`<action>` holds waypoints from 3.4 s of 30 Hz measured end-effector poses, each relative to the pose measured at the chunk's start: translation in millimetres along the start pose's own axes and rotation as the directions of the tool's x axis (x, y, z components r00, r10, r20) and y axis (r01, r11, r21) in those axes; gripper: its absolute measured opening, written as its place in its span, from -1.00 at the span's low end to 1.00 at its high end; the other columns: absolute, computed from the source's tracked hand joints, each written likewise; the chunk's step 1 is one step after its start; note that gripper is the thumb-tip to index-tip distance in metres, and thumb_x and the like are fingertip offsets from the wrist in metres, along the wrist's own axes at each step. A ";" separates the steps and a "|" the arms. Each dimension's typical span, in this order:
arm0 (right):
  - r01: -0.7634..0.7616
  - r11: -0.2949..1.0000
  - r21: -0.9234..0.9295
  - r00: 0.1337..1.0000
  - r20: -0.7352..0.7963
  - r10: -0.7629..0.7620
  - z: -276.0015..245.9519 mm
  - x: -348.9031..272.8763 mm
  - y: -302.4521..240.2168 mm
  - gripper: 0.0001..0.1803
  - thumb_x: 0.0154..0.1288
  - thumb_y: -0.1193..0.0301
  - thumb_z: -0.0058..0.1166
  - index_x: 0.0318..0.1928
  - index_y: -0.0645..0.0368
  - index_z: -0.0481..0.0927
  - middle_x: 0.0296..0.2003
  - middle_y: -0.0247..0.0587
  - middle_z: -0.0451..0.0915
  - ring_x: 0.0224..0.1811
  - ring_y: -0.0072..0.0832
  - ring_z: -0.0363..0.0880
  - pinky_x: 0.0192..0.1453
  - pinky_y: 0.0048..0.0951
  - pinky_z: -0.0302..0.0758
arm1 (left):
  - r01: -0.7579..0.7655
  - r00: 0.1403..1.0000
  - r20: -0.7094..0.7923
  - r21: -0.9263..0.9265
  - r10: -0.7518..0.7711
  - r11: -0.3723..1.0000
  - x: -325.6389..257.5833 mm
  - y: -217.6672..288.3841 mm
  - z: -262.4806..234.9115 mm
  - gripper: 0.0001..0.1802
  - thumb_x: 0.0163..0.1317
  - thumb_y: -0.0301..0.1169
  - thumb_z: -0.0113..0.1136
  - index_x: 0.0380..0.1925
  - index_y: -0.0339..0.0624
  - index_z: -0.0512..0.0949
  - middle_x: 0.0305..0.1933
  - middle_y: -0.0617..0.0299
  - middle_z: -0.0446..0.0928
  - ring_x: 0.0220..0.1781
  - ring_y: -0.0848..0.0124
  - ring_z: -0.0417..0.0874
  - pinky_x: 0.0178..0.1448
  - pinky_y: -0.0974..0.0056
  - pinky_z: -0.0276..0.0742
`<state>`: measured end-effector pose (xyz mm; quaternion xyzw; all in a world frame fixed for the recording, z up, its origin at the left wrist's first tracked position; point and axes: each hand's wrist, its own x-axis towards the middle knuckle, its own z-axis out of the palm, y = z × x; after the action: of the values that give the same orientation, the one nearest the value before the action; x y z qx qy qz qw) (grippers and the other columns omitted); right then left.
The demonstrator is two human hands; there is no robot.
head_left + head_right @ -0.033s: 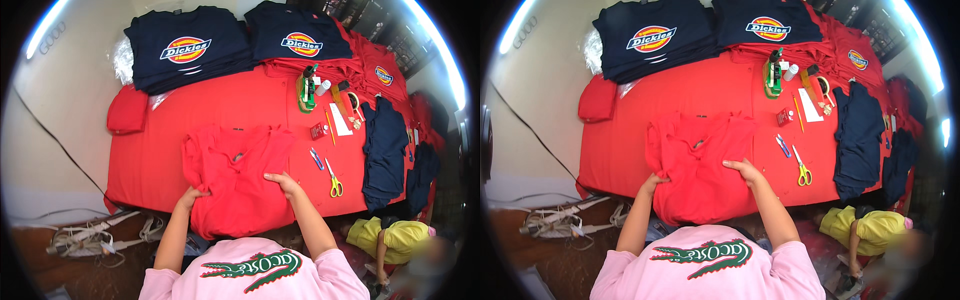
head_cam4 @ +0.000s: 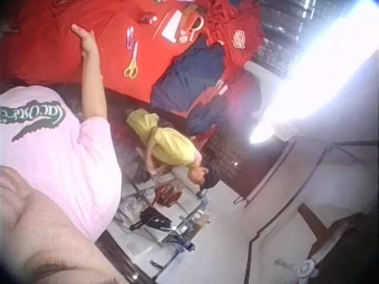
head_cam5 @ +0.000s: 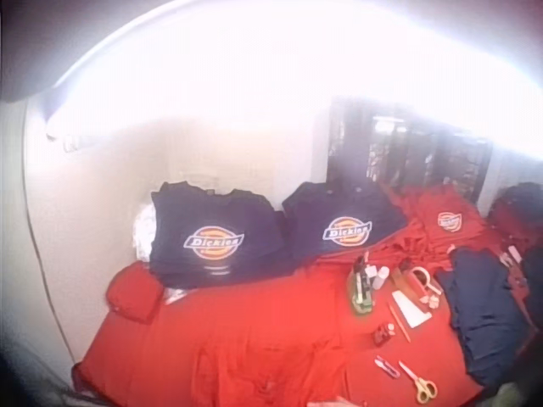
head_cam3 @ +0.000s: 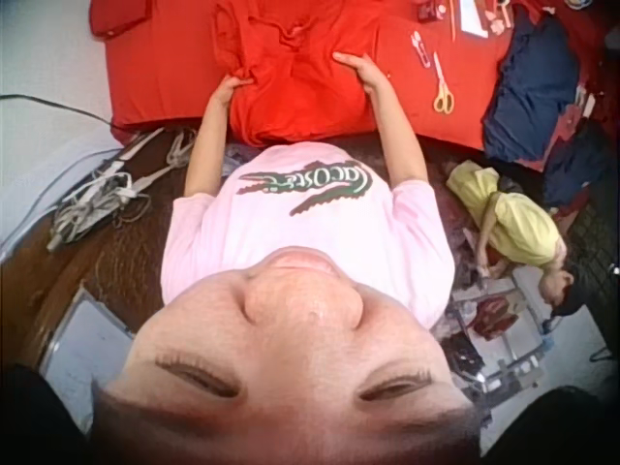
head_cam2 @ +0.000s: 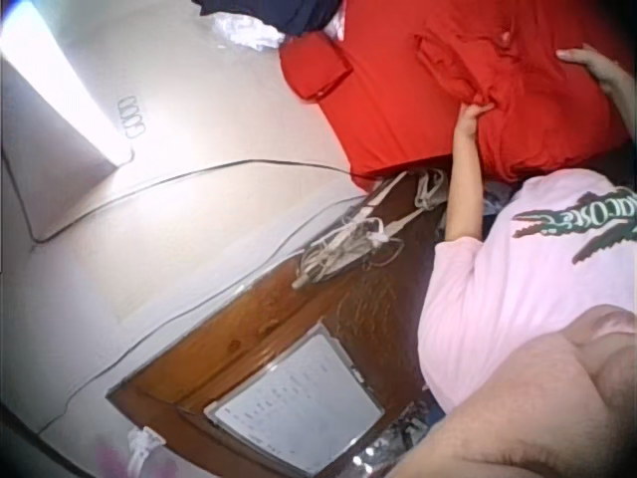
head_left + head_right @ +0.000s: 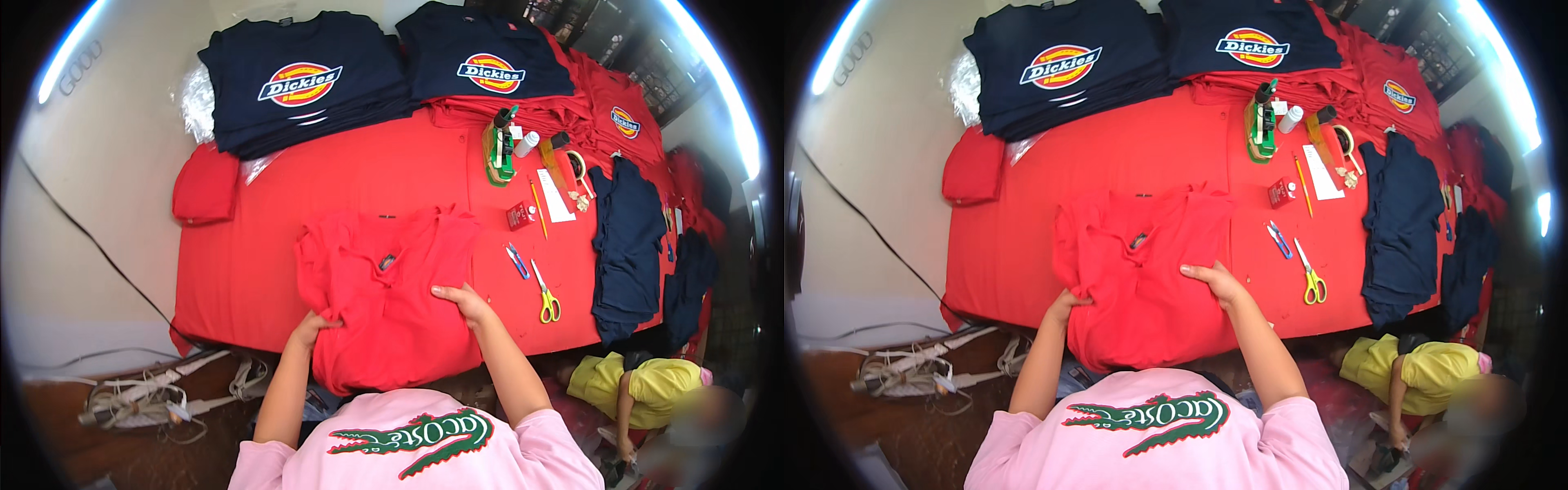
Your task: The person repeatedly picks up red t-shirts from a stack, uses yellow-handled scissors to cut off small tags or labels from the shirts, and places the trimmed shirts back on the table. The person handles the shirts one at a time and continues the process throughout the clip.
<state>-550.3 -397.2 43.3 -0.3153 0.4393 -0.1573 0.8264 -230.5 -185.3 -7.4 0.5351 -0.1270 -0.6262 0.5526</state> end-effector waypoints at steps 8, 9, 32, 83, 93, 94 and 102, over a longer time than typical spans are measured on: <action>0.405 0.880 -0.247 0.901 -0.058 -0.431 61.9 -61.0 -112.1 -0.03 0.11 0.36 0.61 0.48 0.32 0.38 0.33 -0.05 0.59 0.38 -0.18 0.57 0.50 -0.15 0.48 | -0.111 0.964 0.254 0.136 0.074 0.984 -8.7 131.1 12.7 -0.31 -0.04 -0.53 0.46 0.21 -0.40 0.59 0.02 0.03 0.76 -0.08 0.19 0.84 -0.01 0.11 0.80; 0.414 0.861 -0.297 0.887 -0.080 -0.454 75.5 -59.2 -134.1 -0.06 0.14 0.35 0.56 0.49 0.32 0.39 0.36 -0.10 0.58 0.39 -0.20 0.56 0.53 -0.13 0.45 | -0.182 0.958 0.256 0.201 0.128 0.963 -0.1 156.2 18.5 -0.32 -0.01 -0.51 0.46 0.21 -0.42 0.59 -0.01 0.02 0.76 -0.11 0.18 0.84 -0.01 0.11 0.80; 0.202 -0.097 -0.975 0.653 0.208 -0.728 -8.9 -69.3 95.3 -0.31 0.48 0.35 0.23 0.54 0.14 0.36 0.59 0.07 0.25 0.64 -0.03 0.22 0.62 0.05 0.18 | -0.366 0.866 0.351 0.930 0.355 -0.029 -36.3 1.0 45.1 -0.12 0.38 0.06 0.31 0.63 0.10 0.26 0.77 0.02 0.00 0.78 -0.04 0.01 0.75 -0.29 -0.14; 0.822 0.566 0.071 0.569 -0.160 -0.807 67.3 -178.6 -32.9 -0.51 0.45 0.68 0.15 0.36 0.30 0.50 0.13 -0.23 0.64 0.11 -0.46 0.69 0.23 -0.40 0.65 | -0.121 0.238 0.380 0.925 0.894 -0.361 -88.9 139.0 -47.4 -0.50 0.10 -0.70 0.12 0.01 -0.01 0.73 0.04 0.22 0.76 0.16 0.19 0.73 0.51 -0.01 0.40; 0.237 0.911 -0.338 0.842 -0.396 -0.366 8.9 -125.3 131.7 -0.33 0.29 0.65 0.33 0.39 0.37 0.41 -0.04 -0.12 0.71 -0.10 -0.51 0.71 -0.02 -0.47 0.64 | -0.294 0.779 0.416 0.903 0.469 -0.313 -87.3 100.2 -106.4 -0.36 0.16 -0.56 0.28 0.32 -0.06 0.58 0.44 0.00 0.49 0.49 -0.02 0.47 0.59 -0.11 0.31; 0.242 0.885 -0.397 0.829 -0.390 -0.402 1.5 -121.0 144.4 -0.33 0.26 0.62 0.38 0.37 0.39 0.44 -0.11 -0.17 0.73 -0.20 -0.53 0.71 -0.16 -0.50 0.63 | -0.369 0.758 0.449 0.893 0.474 -0.257 -89.2 82.8 -86.4 -0.29 0.16 -0.53 0.32 0.39 -0.03 0.53 0.53 -0.03 0.40 0.56 -0.06 0.39 0.61 -0.12 0.28; 0.079 0.986 -0.147 0.949 -0.293 -0.120 60.0 -127.9 73.6 -0.76 0.37 0.35 0.35 -0.01 0.12 0.69 -0.14 -0.37 0.74 -0.10 -0.57 0.70 -0.08 -0.42 0.61 | -0.600 0.647 0.634 0.766 0.425 -0.230 -105.5 -16.8 44.1 0.12 0.09 0.00 0.55 0.61 -0.09 0.23 0.66 0.00 0.24 0.73 0.06 0.16 0.77 -0.26 -0.18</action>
<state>-574.3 -250.3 99.9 -0.3640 0.5531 -0.2151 0.7179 -294.9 -111.0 53.3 0.6039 -0.7535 -0.1077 0.2365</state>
